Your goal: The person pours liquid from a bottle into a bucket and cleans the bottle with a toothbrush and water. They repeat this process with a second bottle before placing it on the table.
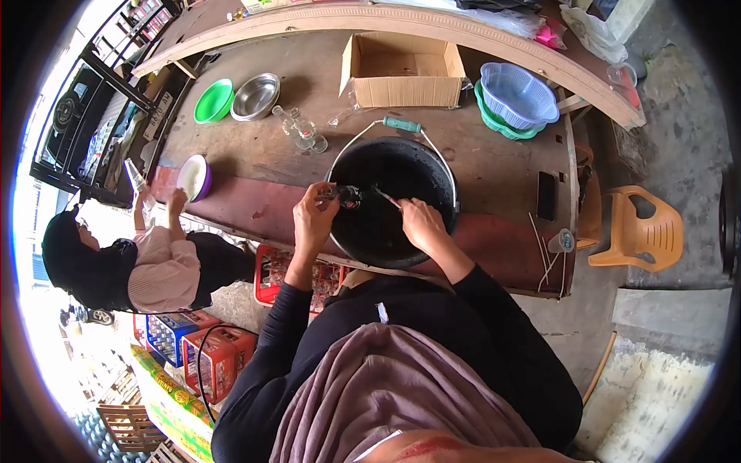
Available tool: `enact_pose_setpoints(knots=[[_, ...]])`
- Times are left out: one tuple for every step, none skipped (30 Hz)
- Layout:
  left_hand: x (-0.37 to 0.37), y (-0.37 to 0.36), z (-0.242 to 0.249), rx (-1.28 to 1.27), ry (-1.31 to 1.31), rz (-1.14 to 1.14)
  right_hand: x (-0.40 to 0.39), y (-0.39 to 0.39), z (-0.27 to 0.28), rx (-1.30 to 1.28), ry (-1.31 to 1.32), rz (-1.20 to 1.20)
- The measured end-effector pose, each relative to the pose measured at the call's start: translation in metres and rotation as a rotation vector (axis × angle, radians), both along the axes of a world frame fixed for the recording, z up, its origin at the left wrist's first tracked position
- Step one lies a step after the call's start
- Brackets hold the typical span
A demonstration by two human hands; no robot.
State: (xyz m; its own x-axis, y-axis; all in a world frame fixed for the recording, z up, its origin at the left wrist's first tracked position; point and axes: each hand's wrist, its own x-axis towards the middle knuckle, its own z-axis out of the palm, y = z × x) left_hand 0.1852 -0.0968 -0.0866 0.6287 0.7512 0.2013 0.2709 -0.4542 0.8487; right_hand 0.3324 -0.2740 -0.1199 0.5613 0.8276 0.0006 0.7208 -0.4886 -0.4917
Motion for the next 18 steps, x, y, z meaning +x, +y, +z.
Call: enact_pose_setpoints(knots=[[-0.001, 0.002, 0.001, -0.019, -0.02, -0.037, -0.002, 0.0, 0.007, -0.002, 0.003, 0.002], [-0.003, 0.003, 0.002, -0.04, -0.038, -0.075, -0.007, 0.001, 0.013, 0.084, 0.028, 0.005], [-0.005, 0.005, 0.006, -0.037, -0.033, -0.111, -0.008, 0.001, 0.016, 0.172, 0.051, 0.007], [-0.006, 0.008, 0.004, -0.038, -0.034, -0.113, -0.006, 0.001, 0.015, 0.172, 0.05, 0.005], [-0.007, 0.011, 0.0, -0.04, -0.077, -0.139, -0.002, 0.001, 0.012, 0.113, 0.044, 0.001], [-0.006, 0.013, -0.004, -0.042, -0.119, -0.165, 0.003, 0.0, 0.007, 0.055, 0.038, -0.003], [-0.007, 0.014, -0.007, -0.041, -0.12, -0.166, 0.007, 0.0, 0.003, 0.018, 0.024, -0.042], [-0.008, 0.015, -0.009, -0.076, -0.144, -0.16, 0.008, -0.001, -0.001, 0.02, 0.023, -0.042], [-0.008, 0.015, -0.008, -0.112, -0.168, -0.152, 0.006, -0.003, 0.01, 0.131, 0.066, -0.017], [-0.009, 0.016, -0.007, -0.113, -0.164, -0.149, 0.003, -0.005, 0.016, 0.238, 0.114, 0.007], [-0.01, 0.017, -0.006, -0.126, -0.158, -0.143, 0.001, -0.006, 0.015, 0.236, 0.121, 0.006], [-0.01, 0.016, -0.004, -0.14, -0.156, -0.137, 0.001, -0.008, 0.014, 0.213, 0.115, -0.004], [-0.009, 0.017, -0.005, -0.141, -0.156, -0.14, 0.003, -0.009, 0.014, 0.192, 0.105, -0.015], [-0.009, 0.019, -0.005, -0.202, -0.187, -0.064, 0.006, -0.011, 0.015, 0.171, 0.092, -0.025], [-0.008, 0.021, -0.006, -0.263, -0.219, 0.014, 0.011, -0.011, 0.012, 0.055, 0.051, -0.055], [-0.006, 0.022, -0.007, -0.261, -0.222, 0.013, 0.012, -0.012, 0.01, 0.057, 0.047, -0.055], [-0.004, 0.024, -0.008, -0.289, -0.222, 0.035, 0.01, -0.015, 0.008, 0.105, 0.058, -0.053], [-0.005, 0.023, -0.008, -0.318, -0.217, 0.06, 0.005, -0.017, 0.014, 0.15, 0.074, -0.05]])
